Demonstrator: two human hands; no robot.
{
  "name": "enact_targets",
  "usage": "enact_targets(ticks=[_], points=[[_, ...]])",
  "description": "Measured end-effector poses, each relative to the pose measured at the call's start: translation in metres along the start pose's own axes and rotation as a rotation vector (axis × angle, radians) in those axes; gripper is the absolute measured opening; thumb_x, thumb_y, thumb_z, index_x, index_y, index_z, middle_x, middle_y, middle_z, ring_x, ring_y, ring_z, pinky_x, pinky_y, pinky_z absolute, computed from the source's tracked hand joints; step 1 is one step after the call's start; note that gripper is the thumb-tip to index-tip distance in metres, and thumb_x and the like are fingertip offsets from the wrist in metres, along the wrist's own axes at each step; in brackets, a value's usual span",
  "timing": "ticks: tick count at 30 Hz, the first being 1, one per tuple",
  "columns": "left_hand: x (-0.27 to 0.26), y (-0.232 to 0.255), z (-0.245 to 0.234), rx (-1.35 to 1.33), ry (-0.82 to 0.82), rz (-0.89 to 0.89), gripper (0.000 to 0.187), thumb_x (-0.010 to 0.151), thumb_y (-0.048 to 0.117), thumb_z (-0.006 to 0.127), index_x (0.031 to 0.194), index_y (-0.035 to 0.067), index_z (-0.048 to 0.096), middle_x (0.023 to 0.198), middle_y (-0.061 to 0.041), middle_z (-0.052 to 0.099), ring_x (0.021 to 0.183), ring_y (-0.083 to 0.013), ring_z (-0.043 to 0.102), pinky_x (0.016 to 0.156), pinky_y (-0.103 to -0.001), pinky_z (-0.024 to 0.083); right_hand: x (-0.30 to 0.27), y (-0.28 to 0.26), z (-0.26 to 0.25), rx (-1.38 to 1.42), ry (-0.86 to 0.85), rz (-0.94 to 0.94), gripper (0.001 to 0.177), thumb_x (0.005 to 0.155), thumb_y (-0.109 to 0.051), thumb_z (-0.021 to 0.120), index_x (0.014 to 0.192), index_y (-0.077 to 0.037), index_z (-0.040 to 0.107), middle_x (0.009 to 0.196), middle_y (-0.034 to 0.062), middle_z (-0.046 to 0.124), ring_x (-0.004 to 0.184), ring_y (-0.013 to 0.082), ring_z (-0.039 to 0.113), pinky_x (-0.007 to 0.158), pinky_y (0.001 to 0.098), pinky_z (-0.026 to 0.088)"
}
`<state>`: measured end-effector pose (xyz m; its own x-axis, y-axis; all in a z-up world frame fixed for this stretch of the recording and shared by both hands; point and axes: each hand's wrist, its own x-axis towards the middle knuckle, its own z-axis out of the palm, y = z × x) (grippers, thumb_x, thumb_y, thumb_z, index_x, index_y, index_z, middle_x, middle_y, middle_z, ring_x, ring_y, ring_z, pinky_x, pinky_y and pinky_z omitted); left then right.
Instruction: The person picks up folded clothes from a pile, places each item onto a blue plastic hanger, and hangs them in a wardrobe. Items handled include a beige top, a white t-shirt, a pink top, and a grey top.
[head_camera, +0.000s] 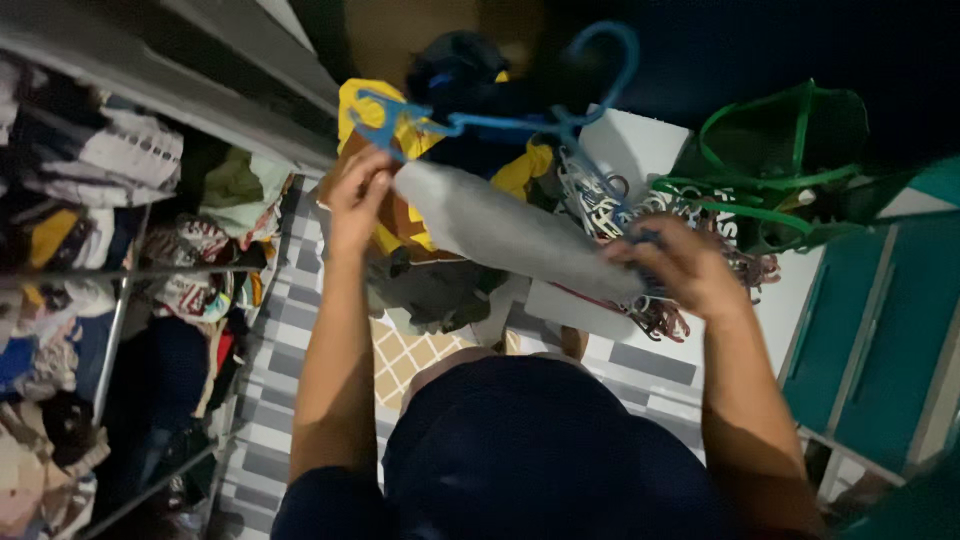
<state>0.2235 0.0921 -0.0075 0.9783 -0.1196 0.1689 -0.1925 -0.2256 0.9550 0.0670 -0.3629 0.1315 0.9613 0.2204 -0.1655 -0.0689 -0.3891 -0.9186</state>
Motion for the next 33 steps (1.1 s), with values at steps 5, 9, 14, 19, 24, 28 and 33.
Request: enact_targets(ticks=[5, 9, 14, 19, 24, 28, 33], points=[[0.051, -0.091, 0.1, 0.517, 0.048, -0.091, 0.055, 0.085, 0.024, 0.083, 0.13, 0.0, 0.061, 0.128, -0.025, 0.064, 0.119, -0.0395, 0.06, 0.102, -0.04, 0.048, -0.025, -0.001, -0.01, 0.099, 0.401, -0.116, 0.016, 0.113, -0.009, 0.054, 0.125, 0.002, 0.054, 0.116, 0.0199, 0.071, 0.106, 0.0245, 0.069, 0.097, 0.0379, 0.057], [0.093, -0.15, 0.152, 0.619, 0.349, -0.091, 0.08, 0.073, 0.026, 0.091, 0.134, -0.006, 0.051, 0.125, -0.034, 0.057, 0.113, -0.048, 0.055, 0.1, -0.049, 0.045, -0.05, -0.003, -0.006, 0.412, 0.562, -0.097, 0.017, 0.111, -0.008, 0.057, 0.125, 0.0, 0.052, 0.116, 0.0195, 0.073, 0.103, 0.0241, 0.071, 0.093, 0.0378, 0.058], [0.147, -0.166, 0.154, -0.416, 0.56, -0.598, 0.072, 0.087, 0.036, 0.087, 0.135, -0.002, 0.049, 0.099, -0.019, 0.055, 0.082, -0.035, 0.05, 0.075, -0.049, 0.043, -0.08, -0.014, 0.009, 0.66, 0.644, -0.077, 0.021, 0.102, -0.004, 0.062, 0.122, -0.002, 0.055, 0.104, 0.0169, 0.072, 0.096, 0.0273, 0.072, 0.087, 0.0399, 0.057], [0.19, -0.14, 0.14, -0.807, 0.326, -0.994, 0.049, 0.091, 0.036, 0.074, 0.125, 0.008, 0.055, 0.096, -0.01, 0.057, 0.08, -0.0283, 0.052, 0.068, -0.049, 0.045, -0.092, -0.008, 0.019, 0.649, 0.712, -0.104, 0.014, 0.107, -0.006, 0.059, 0.12, -0.001, 0.056, 0.078, 0.0103, 0.066, 0.098, 0.0253, 0.073, 0.096, 0.0427, 0.058], [0.198, -0.118, 0.13, -0.872, 0.035, -0.882, 0.032, 0.094, 0.036, 0.063, 0.119, 0.016, 0.059, 0.108, -0.006, 0.062, 0.095, -0.0262, 0.059, 0.074, -0.05, 0.052, -0.086, 0.007, 0.028, 0.651, 0.755, -0.112, 0.016, 0.108, -0.002, 0.06, 0.123, 0.0, 0.056, 0.074, 0.0079, 0.062, 0.086, 0.024, 0.069, 0.087, 0.0396, 0.056], [0.187, -0.096, 0.097, -0.885, -0.072, -0.672, 0.023, 0.097, 0.036, 0.053, 0.115, 0.023, 0.061, 0.118, -0.002, 0.066, 0.107, -0.0246, 0.064, 0.079, -0.052, 0.057, -0.076, 0.014, 0.034, 0.702, 0.737, -0.129, 0.015, 0.108, 0.0, 0.062, 0.122, 0.001, 0.058, 0.071, 0.0072, 0.059, 0.066, 0.0171, 0.059, 0.08, 0.0384, 0.056], [0.154, -0.069, 0.075, -1.018, -0.192, -0.521, 0.028, 0.116, 0.039, 0.059, 0.14, 0.025, 0.061, 0.119, -0.013, 0.046, 0.107, -0.0353, 0.045, 0.089, -0.052, 0.041, -0.05, 0.001, 0.038, 0.734, 0.702, -0.167, 0.014, 0.105, 0.002, 0.064, 0.119, 0.002, 0.059, 0.072, 0.0056, 0.056, 0.063, 0.0126, 0.054, 0.07, 0.0351, 0.051]])
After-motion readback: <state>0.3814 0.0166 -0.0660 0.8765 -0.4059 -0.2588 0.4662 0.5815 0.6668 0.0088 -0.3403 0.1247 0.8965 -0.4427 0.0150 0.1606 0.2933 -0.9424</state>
